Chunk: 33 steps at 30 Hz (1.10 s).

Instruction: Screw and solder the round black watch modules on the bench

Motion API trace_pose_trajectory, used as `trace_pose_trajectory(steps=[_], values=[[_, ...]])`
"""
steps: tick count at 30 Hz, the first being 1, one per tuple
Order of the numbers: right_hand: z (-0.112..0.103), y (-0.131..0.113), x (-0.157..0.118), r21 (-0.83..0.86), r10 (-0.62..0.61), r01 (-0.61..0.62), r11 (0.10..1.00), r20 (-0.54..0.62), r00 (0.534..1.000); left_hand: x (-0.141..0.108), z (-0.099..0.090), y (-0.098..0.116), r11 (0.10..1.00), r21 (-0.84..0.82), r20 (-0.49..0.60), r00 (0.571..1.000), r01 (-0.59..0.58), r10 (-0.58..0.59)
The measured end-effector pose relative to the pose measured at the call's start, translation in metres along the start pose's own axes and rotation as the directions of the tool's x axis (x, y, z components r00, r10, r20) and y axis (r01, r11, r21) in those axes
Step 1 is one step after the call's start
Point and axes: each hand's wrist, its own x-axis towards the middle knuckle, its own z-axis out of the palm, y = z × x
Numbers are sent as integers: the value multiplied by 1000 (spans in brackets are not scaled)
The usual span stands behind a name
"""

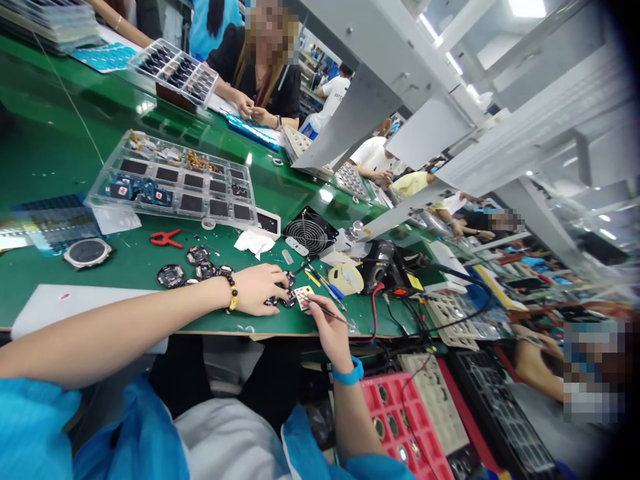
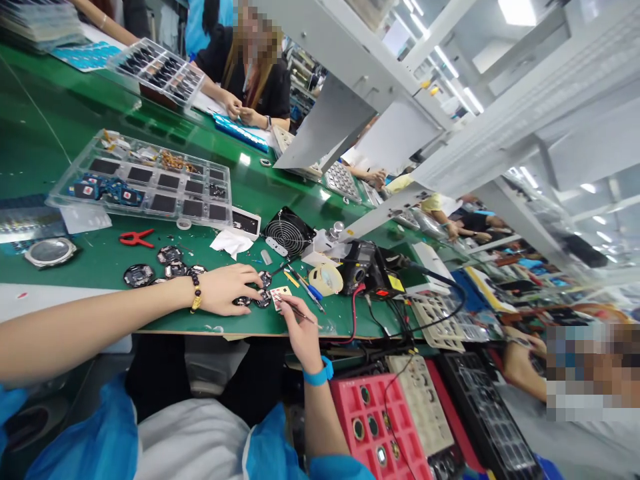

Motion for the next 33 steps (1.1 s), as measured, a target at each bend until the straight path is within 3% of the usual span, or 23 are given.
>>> trace_pose_trajectory(steps=[9,33], values=[[8,-15,-14,-68,-155,158,985,48,987,0,-2,5,1000,27,42,999,13,-14],[20,-28,-24,-163,-213,216,963,35,976,2,-5,8,995,-19,128,987,97,-93]])
